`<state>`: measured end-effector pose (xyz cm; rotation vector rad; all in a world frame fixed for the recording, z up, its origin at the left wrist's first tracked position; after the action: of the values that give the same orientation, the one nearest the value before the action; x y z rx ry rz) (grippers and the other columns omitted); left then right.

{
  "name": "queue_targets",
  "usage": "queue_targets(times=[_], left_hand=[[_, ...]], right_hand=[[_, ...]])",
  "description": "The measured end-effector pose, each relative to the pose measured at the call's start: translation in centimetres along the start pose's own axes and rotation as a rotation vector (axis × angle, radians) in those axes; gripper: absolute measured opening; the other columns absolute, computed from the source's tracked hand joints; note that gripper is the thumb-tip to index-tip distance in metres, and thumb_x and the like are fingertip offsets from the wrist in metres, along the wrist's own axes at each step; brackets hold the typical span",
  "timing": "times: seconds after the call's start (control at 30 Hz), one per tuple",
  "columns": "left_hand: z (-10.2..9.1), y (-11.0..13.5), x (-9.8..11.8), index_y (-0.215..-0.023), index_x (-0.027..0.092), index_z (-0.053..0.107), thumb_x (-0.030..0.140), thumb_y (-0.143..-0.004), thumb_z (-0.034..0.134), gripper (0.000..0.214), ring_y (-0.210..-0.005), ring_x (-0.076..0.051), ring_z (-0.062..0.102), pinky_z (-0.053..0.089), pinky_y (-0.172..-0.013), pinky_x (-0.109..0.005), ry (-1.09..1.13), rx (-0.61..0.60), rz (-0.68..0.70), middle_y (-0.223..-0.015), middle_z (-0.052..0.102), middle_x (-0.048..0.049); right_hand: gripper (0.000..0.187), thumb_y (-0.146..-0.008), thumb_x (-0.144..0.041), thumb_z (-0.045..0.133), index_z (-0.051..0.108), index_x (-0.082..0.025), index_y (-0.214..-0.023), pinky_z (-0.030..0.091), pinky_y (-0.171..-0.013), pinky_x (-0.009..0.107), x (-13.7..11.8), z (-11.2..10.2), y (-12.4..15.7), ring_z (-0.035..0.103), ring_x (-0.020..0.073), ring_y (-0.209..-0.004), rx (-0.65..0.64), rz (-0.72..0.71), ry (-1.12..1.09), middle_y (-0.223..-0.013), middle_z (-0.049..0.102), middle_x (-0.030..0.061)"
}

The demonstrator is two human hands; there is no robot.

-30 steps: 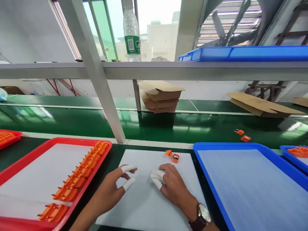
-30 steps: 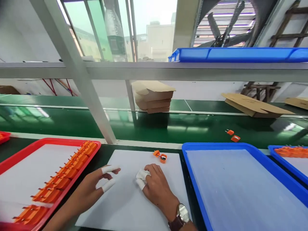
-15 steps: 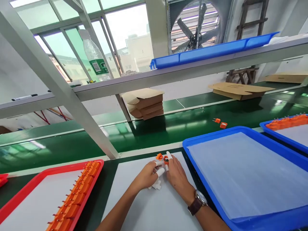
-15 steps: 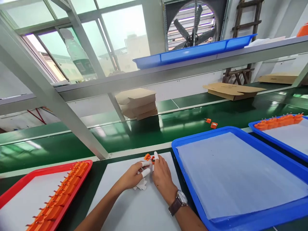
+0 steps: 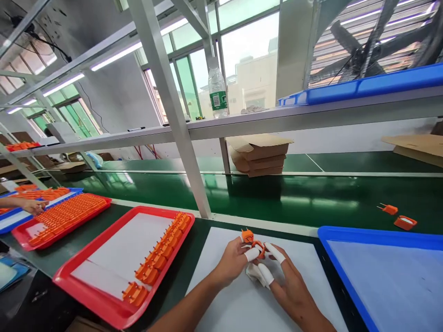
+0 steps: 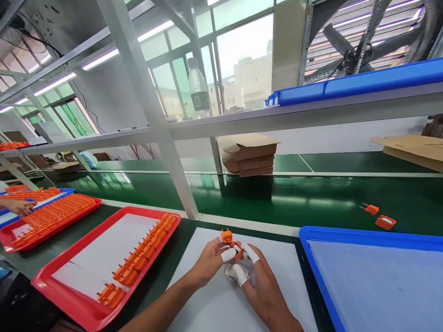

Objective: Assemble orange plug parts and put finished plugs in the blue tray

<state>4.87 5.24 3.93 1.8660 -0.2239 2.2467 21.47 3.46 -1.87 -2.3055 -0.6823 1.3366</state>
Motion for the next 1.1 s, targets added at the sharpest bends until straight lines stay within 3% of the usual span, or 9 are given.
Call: queue_targets(times=[0.1, 0.23, 0.37, 0.47, 0.57, 0.63, 0.73, 0.87, 1.1], left_hand=[[-1.4, 0.5, -0.2, -0.098, 0.015, 0.068, 0.035, -0.077, 0.075, 0.030, -0.091, -0.022, 0.064, 0.052, -0.078, -0.033, 0.074, 0.098, 0.008, -0.097, 0.068, -0.0096], [-2.4, 1.2, -0.3, -0.096, 0.015, 0.070, 0.034, -0.082, 0.069, 0.024, -0.097, -0.023, 0.061, 0.050, -0.082, -0.034, 0.076, 0.077, -0.007, -0.102, 0.067, -0.0102], [-2.7, 1.8, 0.1, -0.103, 0.016, 0.070, 0.031, -0.083, 0.067, 0.025, -0.093, -0.021, 0.060, 0.049, -0.081, -0.034, -0.008, 0.068, -0.041, -0.101, 0.068, -0.0090], [-2.7, 1.9, 0.0, -0.106, 0.017, 0.068, 0.034, -0.087, 0.064, 0.026, -0.094, -0.020, 0.060, 0.050, -0.083, -0.033, -0.049, 0.043, -0.066, -0.100, 0.068, -0.0080], [-2.4, 2.0, -0.8, -0.109, 0.018, 0.065, 0.029, -0.080, 0.074, 0.032, -0.102, -0.021, 0.061, 0.049, -0.092, -0.034, -0.021, -0.021, -0.094, -0.105, 0.067, -0.0071], [-2.2, 2.2, -1.4, -0.107, 0.019, 0.064, 0.024, -0.075, 0.077, 0.036, -0.101, -0.020, 0.061, 0.048, -0.096, -0.036, -0.034, -0.036, -0.074, -0.107, 0.065, -0.0064], [-1.8, 2.5, -2.1, -0.106, 0.019, 0.063, 0.023, -0.078, 0.073, 0.029, -0.096, -0.019, 0.062, 0.051, -0.090, -0.034, -0.134, -0.056, -0.010, -0.106, 0.064, -0.0055], [-1.6, 2.8, -2.6, -0.112, 0.021, 0.061, 0.021, -0.082, 0.069, 0.031, -0.090, -0.017, 0.062, 0.052, -0.084, -0.033, -0.261, -0.052, 0.040, -0.104, 0.064, -0.0048], [-1.7, 3.0, -2.7, -0.110, 0.023, 0.059, 0.022, -0.085, 0.066, 0.025, -0.085, -0.015, 0.055, 0.050, -0.077, -0.030, -0.491, -0.040, 0.189, -0.107, 0.060, -0.0041]], right_hand=[[0.052, -0.091, -0.032, 0.058, 0.040, -0.023, -0.139, 0.055, -0.091, 0.042, 0.0, 0.3, 0.1, 0.057, 0.0279, -0.117, -0.077, -0.019, 0.117, -0.133, 0.054, 0.0117], [0.034, -0.081, -0.005, 0.048, 0.059, -0.022, -0.108, 0.053, -0.079, 0.040, 1.3, 0.2, 0.1, 0.059, 0.0261, -0.099, -0.225, -0.121, 0.312, -0.104, 0.065, 0.0080], [0.022, -0.068, 0.000, 0.044, 0.051, -0.022, -0.070, 0.048, -0.067, 0.042, 3.1, -1.2, -0.1, 0.055, 0.0263, -0.080, -0.064, -0.058, 0.617, -0.085, 0.061, 0.0088], [0.023, -0.073, -0.002, 0.045, 0.056, -0.020, -0.082, 0.048, -0.073, 0.045, 2.5, -2.2, -0.5, 0.054, 0.0298, -0.092, 0.060, -0.085, 0.576, -0.098, 0.061, 0.0121], [0.034, -0.087, -0.005, 0.048, 0.055, -0.020, -0.117, 0.049, -0.082, 0.044, 0.3, -2.2, -1.0, 0.052, 0.0273, -0.104, 0.065, -0.137, 0.270, -0.113, 0.057, 0.0120], [0.038, -0.092, -0.008, 0.051, 0.052, -0.023, -0.126, 0.047, -0.089, 0.044, -1.1, -1.7, -1.1, 0.053, 0.0242, -0.105, 0.035, -0.150, 0.098, -0.114, 0.057, 0.0097], [0.035, -0.094, -0.010, 0.053, 0.054, -0.027, -0.125, 0.045, -0.095, 0.045, -2.2, -0.9, -1.1, 0.055, 0.0219, -0.103, -0.028, -0.130, -0.027, -0.111, 0.060, 0.0066], [0.031, -0.094, -0.013, 0.054, 0.057, -0.028, -0.121, 0.049, -0.087, 0.040, -2.2, -0.6, -0.9, 0.057, 0.0210, -0.100, -0.094, -0.041, -0.120, -0.109, 0.063, 0.0055], [0.024, -0.094, -0.017, 0.055, 0.061, -0.027, -0.115, 0.049, -0.085, 0.038, -2.5, -0.7, -0.7, 0.059, 0.0208, -0.097, -0.093, 0.039, -0.119, -0.104, 0.065, 0.0048]])
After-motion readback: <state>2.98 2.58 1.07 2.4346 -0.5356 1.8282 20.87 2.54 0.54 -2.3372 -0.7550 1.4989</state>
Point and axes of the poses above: each hand's wrist, its own y-axis away from the middle knuckle, its own z-axis out of the palm, x = y × z, the point moved 1 cm from there along -y, towards the middle knuckle
